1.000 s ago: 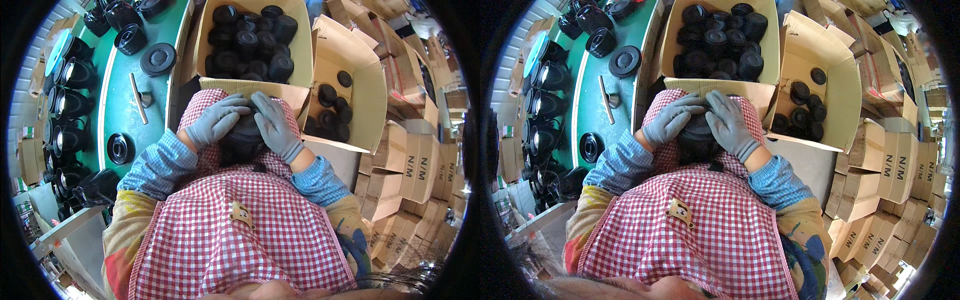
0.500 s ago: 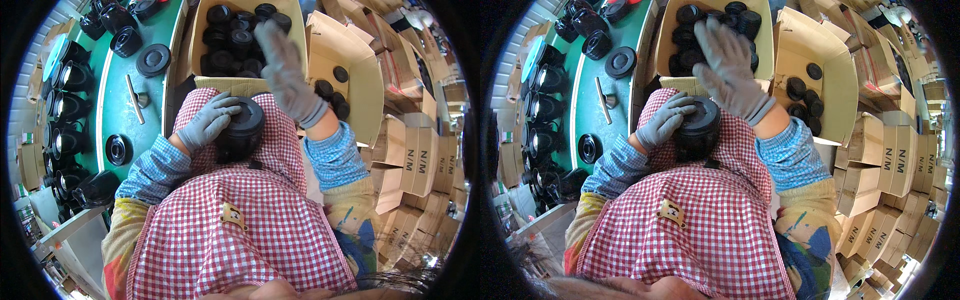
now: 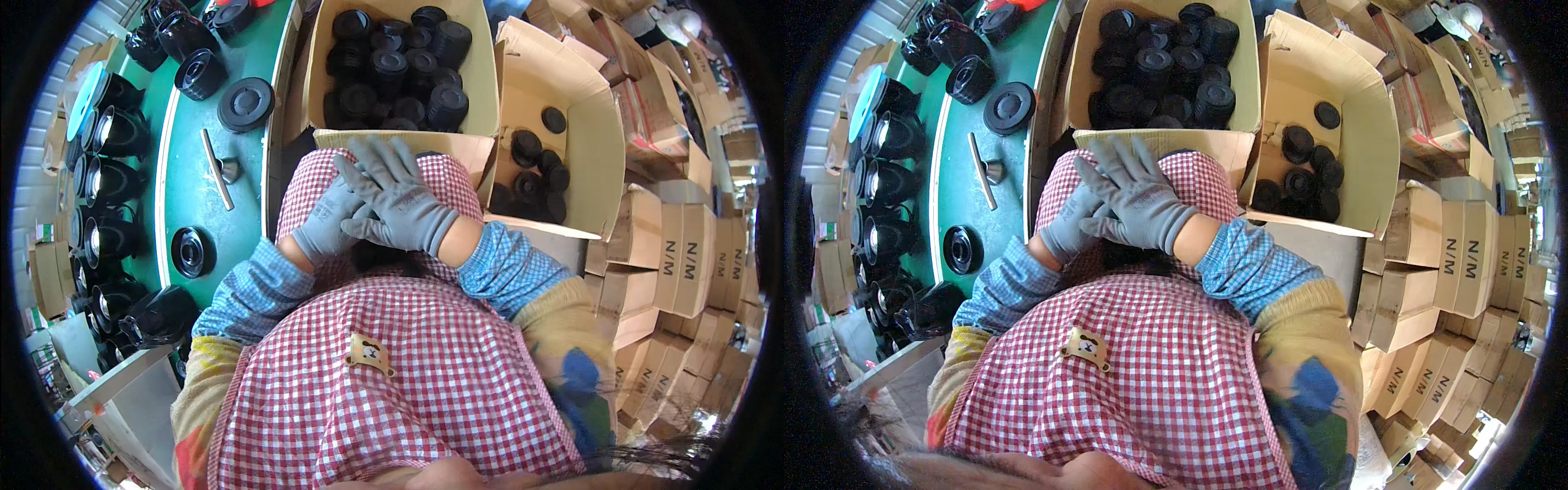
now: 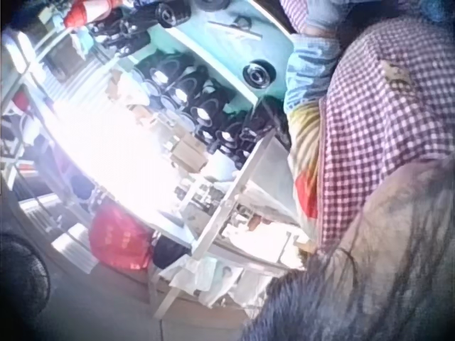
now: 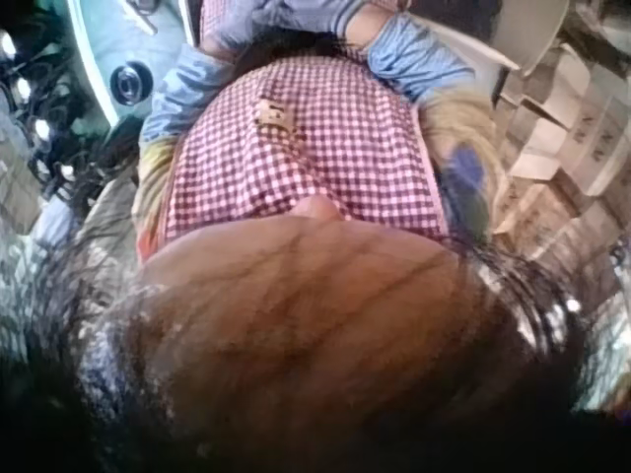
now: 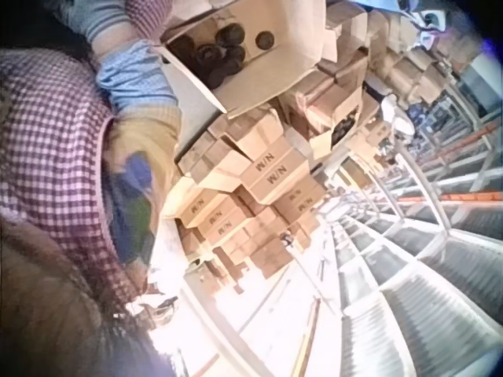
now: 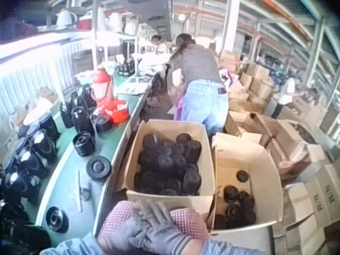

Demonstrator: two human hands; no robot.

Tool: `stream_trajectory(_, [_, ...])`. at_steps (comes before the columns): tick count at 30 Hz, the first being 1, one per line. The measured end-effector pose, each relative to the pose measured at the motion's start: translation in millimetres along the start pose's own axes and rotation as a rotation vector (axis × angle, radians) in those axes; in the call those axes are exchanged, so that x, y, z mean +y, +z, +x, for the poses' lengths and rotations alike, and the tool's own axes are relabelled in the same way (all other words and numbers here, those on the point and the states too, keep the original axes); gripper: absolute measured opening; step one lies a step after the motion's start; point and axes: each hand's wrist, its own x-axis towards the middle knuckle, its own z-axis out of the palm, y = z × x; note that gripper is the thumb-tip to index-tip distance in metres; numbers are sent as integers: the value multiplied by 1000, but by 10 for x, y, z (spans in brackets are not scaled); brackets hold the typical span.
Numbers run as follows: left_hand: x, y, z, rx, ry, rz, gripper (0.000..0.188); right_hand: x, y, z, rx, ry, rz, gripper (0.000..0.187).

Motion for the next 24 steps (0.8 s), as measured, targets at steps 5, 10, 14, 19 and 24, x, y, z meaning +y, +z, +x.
stream_trajectory(5, [0,-231,88,-119,-18,-107,38,616,-500,456,222,68,169,83])
stream_trajectory(10, [-7,-284,298,-224,70,-160,37,877,495,-26,-42,147,383,72])
stream_trajectory(14, [-8,-530,353,-220,-138,-218,38,1038,69,10,194,121,641,76])
stream_trajectory(19, [-876,-209,635,-412,238,-172,39,747,-214,-107,-166,-280,355,95])
stream_trajectory(24, [-302,21,1508,-640,-392,275,24,-199,64,139,-170,-250,289,80])
